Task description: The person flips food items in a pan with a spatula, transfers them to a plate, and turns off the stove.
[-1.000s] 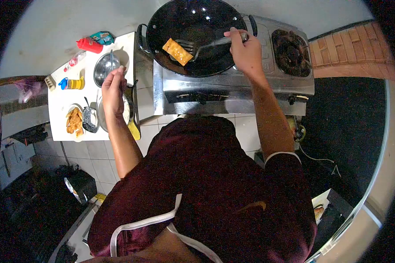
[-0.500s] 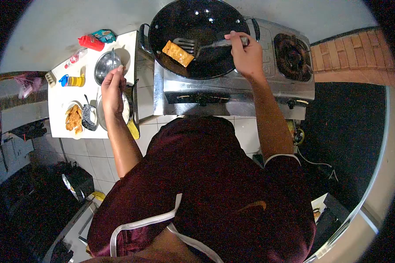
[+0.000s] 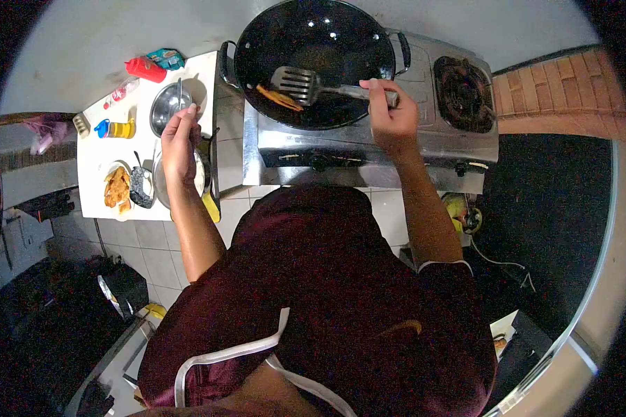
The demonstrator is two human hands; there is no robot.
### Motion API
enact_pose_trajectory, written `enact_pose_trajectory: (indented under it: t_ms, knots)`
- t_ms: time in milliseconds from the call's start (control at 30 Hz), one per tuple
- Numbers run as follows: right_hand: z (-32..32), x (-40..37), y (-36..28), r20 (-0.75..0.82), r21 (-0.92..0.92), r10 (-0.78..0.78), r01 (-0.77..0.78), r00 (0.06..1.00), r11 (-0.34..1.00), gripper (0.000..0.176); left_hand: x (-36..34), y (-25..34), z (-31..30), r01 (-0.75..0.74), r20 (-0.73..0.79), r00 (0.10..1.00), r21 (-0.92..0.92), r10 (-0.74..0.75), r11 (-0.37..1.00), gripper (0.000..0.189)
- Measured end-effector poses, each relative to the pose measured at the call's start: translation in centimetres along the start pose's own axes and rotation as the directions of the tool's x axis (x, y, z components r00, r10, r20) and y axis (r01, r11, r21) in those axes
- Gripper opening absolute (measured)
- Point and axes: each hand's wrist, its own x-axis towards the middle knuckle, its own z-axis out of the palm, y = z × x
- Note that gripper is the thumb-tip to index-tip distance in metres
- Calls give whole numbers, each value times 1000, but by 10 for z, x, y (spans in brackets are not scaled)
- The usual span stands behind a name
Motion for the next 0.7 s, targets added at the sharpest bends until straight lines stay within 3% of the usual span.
enact_pose_trajectory:
  t_ms: [133,200,300,433,567,633,700]
  knots:
    - [4,11,0,-17,24,65,-64,998,998,21,2,-5,0,-10,17,1000,-10,10,1000,16]
    - [7,20,-10,-125,-93,212,-224,969,970,26,0,-7,0,-9,11,1000,-23,9,1000,17]
    - [-1,38,-3,-50,-73,232,-235,971,969,29,-8,-11,3,-19,-42,999,-31,18,999,15]
    - [-1,58,-2,34,-117,182,-177,983,977,30,-20,-23,3,21,-53,998,-28,-22,999,16]
    - [1,72,-8,62,-313,82,-59,995,948,31,-31,-39,0,64,-4,998,-13,-64,998,16]
    - [-1,75,-9,115,-299,89,-51,989,953,31,-37,-47,2,111,53,991,149,-120,983,16]
    - [0,81,-3,140,-275,30,9,990,962,31,-39,-71,6,3,171,984,293,-55,956,17]
